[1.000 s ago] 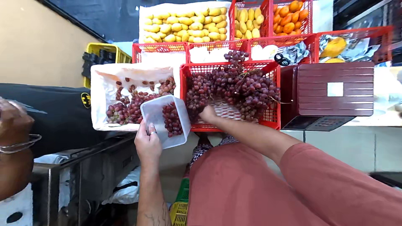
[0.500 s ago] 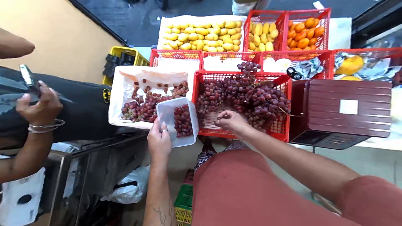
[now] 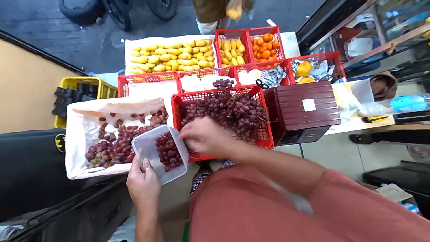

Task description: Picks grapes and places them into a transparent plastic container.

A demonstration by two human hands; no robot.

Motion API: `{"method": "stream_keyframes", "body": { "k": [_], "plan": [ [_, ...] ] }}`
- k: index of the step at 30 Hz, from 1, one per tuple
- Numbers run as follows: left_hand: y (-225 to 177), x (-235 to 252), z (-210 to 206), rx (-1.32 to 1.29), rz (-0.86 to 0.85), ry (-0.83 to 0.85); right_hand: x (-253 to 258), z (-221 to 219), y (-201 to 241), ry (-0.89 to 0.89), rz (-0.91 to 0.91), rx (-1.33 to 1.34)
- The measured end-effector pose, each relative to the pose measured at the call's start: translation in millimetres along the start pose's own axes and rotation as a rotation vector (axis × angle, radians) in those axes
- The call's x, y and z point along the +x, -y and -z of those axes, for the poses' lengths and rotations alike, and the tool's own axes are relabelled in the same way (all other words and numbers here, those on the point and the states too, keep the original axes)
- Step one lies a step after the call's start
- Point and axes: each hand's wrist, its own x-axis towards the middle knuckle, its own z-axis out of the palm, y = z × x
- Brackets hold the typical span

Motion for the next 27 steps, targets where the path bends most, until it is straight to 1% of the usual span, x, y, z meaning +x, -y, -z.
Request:
{"method": "stream_keyframes", "body": {
  "k": [2,3,4,5,6,7,10,12,14,21,27],
  "plan": [
    [4.6,0.7,0.4,-0.014,0.004,-0.004,-0.5,32.4,-56.1,-0.141,-0.267,-0.208],
    [7.5,1.3,0.6,-0.020,0.011,-0.004,-0.7,47.1,-88.8,-0.167,-0.435,-0.341],
    [10.5,2.0,1.2,-0.023,0.017,0.001,-1.6,60.1,-119.0,-0.154,-0.585,-0.423],
    [12.8,2.4,1.6,-0.025,0.022,0.002,-3.1,69.7,-144.8,-0.132,-0.687,-0.479],
    [14.2,2.5,1.7,-0.027,0.022,0.001,-4.6,75.3,-164.9,-0.092,-0.749,-0.523],
    [15.1,2.0,1.9,-0.028,0.022,0.004,-6.4,77.8,-180.0,-0.037,-0.773,-0.546],
    [15.3,1.2,2.9,-0.036,0.023,0.015,-8.0,80.5,-197.2,0.099,-0.748,-0.487],
    [15.3,1.4,3.1,-0.040,0.019,0.011,-3.9,84.8,-191.6,0.161,-0.686,-0.471],
    [16.4,-0.2,3.0,-0.045,0.015,0.005,0.5,84.9,-177.2,0.221,-0.642,-0.479],
    [15.9,0.5,0.9,-0.057,0.021,-0.005,19.0,92.5,-149.5,0.164,-0.514,-0.409],
    [11.4,0.2,1.1,-0.052,0.032,-0.006,21.3,105.3,-124.3,0.152,-0.346,-0.445]
  ]
}}
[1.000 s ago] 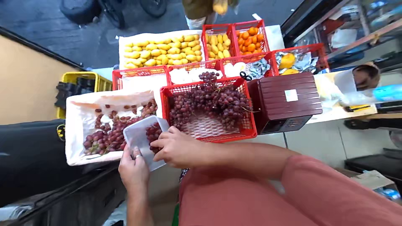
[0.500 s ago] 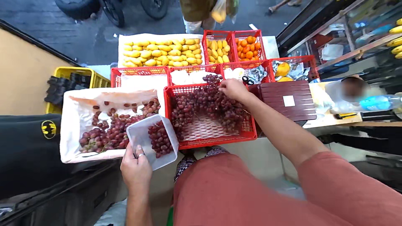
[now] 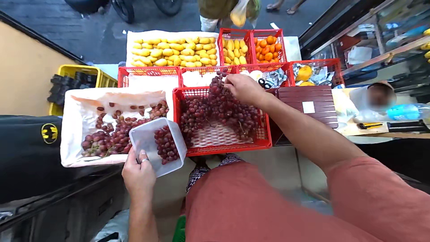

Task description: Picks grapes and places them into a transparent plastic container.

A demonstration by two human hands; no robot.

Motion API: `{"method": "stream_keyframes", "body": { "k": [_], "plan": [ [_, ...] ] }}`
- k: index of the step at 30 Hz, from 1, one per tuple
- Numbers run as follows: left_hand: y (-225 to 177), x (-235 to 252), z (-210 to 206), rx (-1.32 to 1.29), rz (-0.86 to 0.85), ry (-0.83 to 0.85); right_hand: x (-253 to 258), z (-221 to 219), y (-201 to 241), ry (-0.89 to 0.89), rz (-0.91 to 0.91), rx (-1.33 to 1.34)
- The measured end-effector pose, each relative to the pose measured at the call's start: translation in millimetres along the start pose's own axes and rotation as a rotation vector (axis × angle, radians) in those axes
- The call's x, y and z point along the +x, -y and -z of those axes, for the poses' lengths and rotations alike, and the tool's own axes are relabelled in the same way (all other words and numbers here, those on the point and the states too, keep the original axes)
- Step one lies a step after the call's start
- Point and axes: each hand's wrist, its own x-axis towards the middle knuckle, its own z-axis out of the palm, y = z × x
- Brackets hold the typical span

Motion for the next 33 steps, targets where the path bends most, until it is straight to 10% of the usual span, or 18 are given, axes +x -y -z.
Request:
{"method": "stream_keyframes", "body": {
  "k": [14,27,33],
  "plan": [
    [-1.0,-2.0,0.4,0.011,0.019,-0.006,-59.6,75.1,52.7,0.061,0.417,-0.035],
    [3.8,-1.4,-0.9,-0.017,0.007,0.006,-74.9,-83.3,45.2,0.487,0.457,-0.143],
    [-1.4,-1.4,-0.1,-0.047,-0.045,0.012,-95.0,-120.9,73.8,0.365,0.227,-0.090]
  ]
}}
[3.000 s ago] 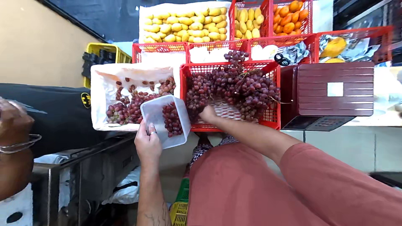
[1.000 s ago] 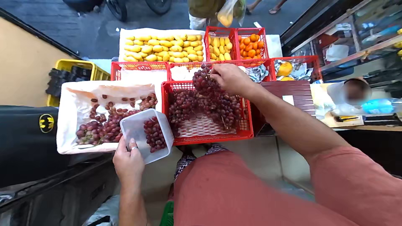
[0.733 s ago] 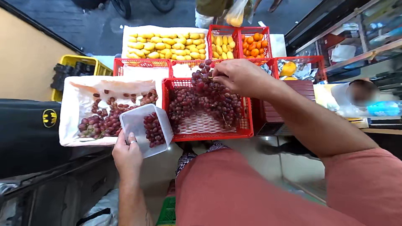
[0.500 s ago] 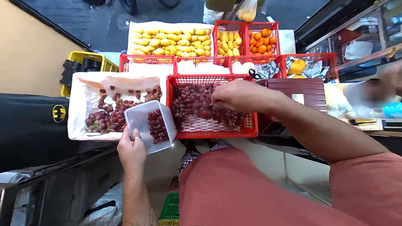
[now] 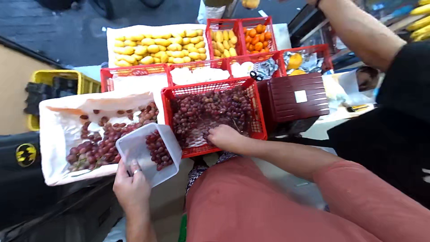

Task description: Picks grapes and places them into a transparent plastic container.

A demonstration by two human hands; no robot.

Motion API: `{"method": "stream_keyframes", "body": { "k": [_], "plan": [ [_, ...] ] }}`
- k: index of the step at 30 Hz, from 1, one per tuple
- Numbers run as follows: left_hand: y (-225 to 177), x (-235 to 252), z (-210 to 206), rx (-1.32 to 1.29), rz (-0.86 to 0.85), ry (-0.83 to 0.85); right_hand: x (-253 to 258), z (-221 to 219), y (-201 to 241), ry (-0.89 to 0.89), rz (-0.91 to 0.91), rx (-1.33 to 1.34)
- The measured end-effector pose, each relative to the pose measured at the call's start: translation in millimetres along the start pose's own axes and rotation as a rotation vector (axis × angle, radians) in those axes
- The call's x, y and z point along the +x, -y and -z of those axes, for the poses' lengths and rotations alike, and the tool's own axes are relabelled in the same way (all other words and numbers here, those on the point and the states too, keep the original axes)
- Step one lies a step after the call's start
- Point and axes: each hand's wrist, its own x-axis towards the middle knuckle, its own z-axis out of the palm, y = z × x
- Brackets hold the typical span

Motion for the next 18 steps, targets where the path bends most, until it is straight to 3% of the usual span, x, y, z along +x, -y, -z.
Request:
{"method": "stream_keyframes", "body": {
  "k": [4,6,10,12,15,18],
  "plan": [
    [-1.2,1.5,1.5,-0.026,0.000,0.016,-5.9,5.0,11.8,-0.015,-0.127,0.145],
    [-0.8,1.2,2.1,-0.019,-0.001,0.024,-18.6,18.8,1.7,-0.152,-0.247,0.285],
    [2.6,0.5,1.8,-0.033,0.003,0.004,-61.8,29.6,-41.7,-0.477,-0.674,0.361],
    [2.7,0.9,0.5,-0.037,0.009,0.009,-77.3,20.7,-57.8,-0.322,-0.827,0.404],
    [3.3,1.0,0.1,-0.017,0.008,0.010,-75.5,-4.2,-64.4,-0.076,-0.856,0.567],
    [1.7,-0.3,-0.4,-0.014,0.019,0.010,-71.6,-8.2,-59.9,-0.141,-0.859,0.596]
  ]
}}
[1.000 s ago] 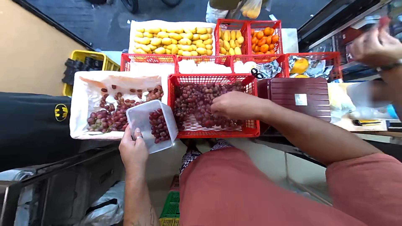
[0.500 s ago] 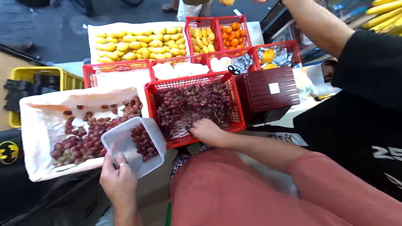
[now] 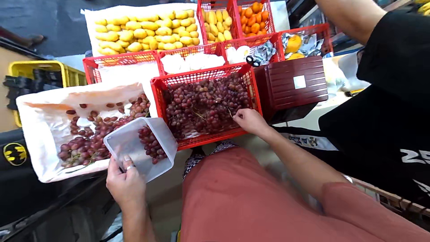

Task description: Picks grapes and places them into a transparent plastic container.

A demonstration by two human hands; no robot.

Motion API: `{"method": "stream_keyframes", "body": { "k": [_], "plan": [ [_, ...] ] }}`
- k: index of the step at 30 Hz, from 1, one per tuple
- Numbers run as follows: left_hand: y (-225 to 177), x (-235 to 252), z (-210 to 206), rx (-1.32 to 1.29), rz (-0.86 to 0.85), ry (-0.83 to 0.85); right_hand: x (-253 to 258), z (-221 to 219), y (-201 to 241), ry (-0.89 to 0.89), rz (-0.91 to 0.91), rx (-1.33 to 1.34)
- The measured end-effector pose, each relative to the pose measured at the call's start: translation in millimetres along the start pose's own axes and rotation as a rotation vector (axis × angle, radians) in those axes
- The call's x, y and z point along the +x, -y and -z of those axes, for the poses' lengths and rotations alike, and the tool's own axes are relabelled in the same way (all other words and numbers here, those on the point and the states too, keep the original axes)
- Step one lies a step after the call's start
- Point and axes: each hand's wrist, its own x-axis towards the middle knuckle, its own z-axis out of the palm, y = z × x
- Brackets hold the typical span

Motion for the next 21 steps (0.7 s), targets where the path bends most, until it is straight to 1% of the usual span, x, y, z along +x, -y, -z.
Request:
{"method": "stream_keyframes", "body": {
  "k": [2,3,5,7,9,11,14,17,21],
  "plan": [
    [0.8,-0.5,-0.5,-0.001,0.010,0.002,-7.0,11.9,5.9,-0.058,0.022,0.049],
    [0.9,-0.8,-0.9,0.004,0.013,0.002,-9.7,18.6,6.8,-0.048,0.054,0.068],
    [-0.1,-1.8,-1.3,0.013,0.006,0.002,-11.4,23.9,6.8,0.027,0.138,0.055],
    [-3.6,-2.8,-1.3,0.032,0.008,-0.001,-2.4,11.2,-1.7,0.074,0.254,-0.074],
    [-7.3,-4.9,-0.5,0.068,0.026,-0.003,3.7,-2.1,-11.2,0.040,0.349,-0.179],
    [-8.8,-6.6,1.2,0.102,0.050,0.014,3.8,-0.4,-16.6,-0.043,0.465,-0.195],
    [-8.1,-8.0,2.4,0.131,0.073,0.018,0.8,25.2,-8.5,-0.182,0.581,-0.154],
    [-10.4,-6.2,-0.7,0.126,0.079,0.020,10.2,68.1,11.2,-0.164,0.588,-0.228],
    [-10.6,-6.4,-1.0,0.123,0.078,0.021,18.4,111.1,37.5,-0.155,0.658,-0.327]
  ]
}}
